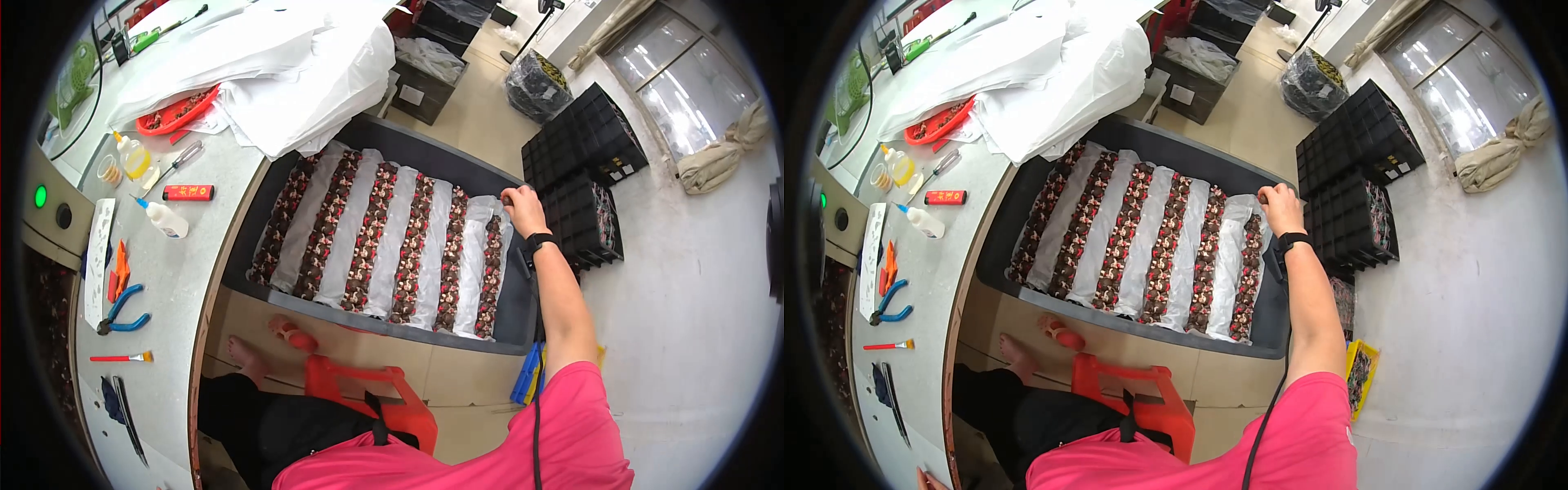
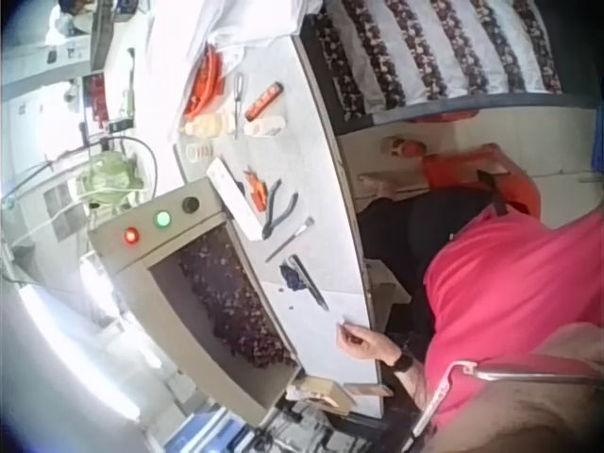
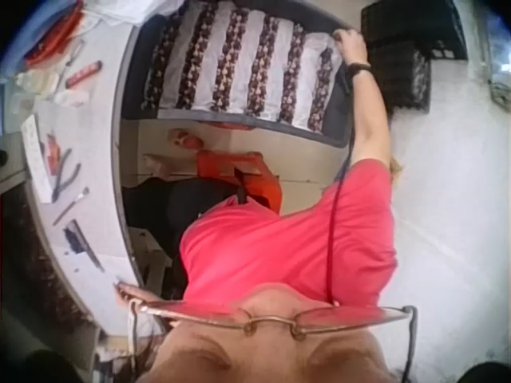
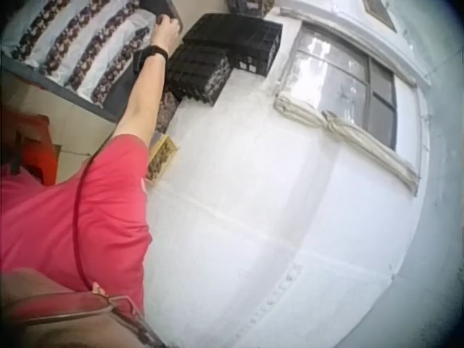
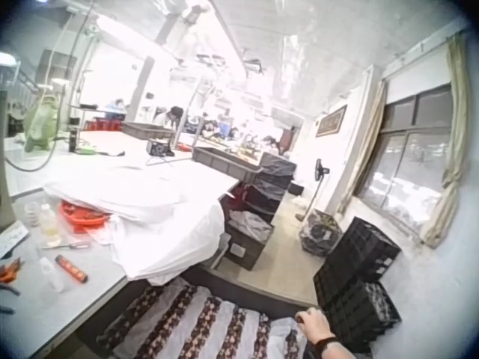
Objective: Assembling small doll figurines by applying glue to components and placing the finished items into a storage tray.
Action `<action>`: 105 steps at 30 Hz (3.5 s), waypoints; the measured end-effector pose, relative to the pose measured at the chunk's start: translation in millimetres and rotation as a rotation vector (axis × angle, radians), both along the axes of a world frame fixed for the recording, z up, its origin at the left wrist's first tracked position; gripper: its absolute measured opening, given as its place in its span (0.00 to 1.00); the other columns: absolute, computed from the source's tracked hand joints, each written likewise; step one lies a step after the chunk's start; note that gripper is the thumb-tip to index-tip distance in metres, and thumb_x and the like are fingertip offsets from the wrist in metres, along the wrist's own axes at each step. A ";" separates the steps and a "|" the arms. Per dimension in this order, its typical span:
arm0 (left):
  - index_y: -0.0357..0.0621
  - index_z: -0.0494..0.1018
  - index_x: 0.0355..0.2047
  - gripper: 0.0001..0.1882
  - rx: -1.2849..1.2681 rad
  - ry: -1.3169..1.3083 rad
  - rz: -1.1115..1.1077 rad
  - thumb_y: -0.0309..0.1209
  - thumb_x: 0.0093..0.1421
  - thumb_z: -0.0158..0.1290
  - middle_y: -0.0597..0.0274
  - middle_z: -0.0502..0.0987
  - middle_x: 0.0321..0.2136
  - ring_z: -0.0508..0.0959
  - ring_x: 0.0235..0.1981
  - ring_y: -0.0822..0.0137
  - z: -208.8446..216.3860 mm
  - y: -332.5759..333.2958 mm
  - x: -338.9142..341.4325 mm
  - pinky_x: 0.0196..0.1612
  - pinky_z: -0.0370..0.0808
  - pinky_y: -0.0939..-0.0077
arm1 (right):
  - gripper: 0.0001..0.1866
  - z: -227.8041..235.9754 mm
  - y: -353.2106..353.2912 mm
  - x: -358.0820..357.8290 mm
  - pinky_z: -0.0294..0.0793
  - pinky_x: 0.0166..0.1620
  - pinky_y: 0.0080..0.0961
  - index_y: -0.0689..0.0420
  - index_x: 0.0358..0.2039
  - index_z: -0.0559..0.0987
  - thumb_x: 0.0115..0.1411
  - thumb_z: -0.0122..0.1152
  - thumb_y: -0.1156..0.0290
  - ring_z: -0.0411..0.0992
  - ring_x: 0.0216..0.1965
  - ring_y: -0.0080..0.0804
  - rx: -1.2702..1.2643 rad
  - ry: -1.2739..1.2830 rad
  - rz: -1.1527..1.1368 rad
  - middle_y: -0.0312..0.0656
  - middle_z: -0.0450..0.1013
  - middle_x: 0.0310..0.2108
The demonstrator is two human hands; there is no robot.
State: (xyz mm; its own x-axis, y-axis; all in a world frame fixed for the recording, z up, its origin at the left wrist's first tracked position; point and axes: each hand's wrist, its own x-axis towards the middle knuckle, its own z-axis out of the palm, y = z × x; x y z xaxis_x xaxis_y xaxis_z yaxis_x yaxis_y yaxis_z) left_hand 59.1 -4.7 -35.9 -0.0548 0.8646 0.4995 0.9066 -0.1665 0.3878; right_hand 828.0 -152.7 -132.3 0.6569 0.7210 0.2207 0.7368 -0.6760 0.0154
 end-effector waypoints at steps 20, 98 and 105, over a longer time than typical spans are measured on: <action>0.36 0.77 0.34 0.07 0.103 0.084 -0.019 0.25 0.55 0.61 0.54 0.78 0.25 0.75 0.24 0.61 -8.7 14.7 2.9 0.28 0.75 0.70 | 0.14 -54.4 3.2 20.7 0.72 0.42 0.40 0.57 0.42 0.72 0.53 0.56 0.76 0.72 0.38 0.49 0.202 0.060 -0.027 0.48 0.72 0.36; 0.33 0.76 0.35 0.08 0.039 0.181 -0.078 0.27 0.60 0.56 0.50 0.76 0.28 0.73 0.26 0.60 0.4 7.1 5.3 0.30 0.72 0.69 | 0.12 -28.8 -36.5 -23.2 0.74 0.37 0.27 0.65 0.35 0.80 0.54 0.47 0.80 0.76 0.31 0.32 -0.192 0.551 -0.132 0.46 0.77 0.28; 0.33 0.75 0.36 0.07 0.051 0.228 -0.104 0.26 0.60 0.55 0.51 0.75 0.28 0.73 0.26 0.60 -5.0 8.9 -7.1 0.29 0.72 0.69 | 0.14 -25.5 -31.2 -37.8 0.74 0.44 0.32 0.58 0.34 0.82 0.50 0.52 0.83 0.77 0.40 0.43 -0.373 0.641 -0.173 0.49 0.78 0.35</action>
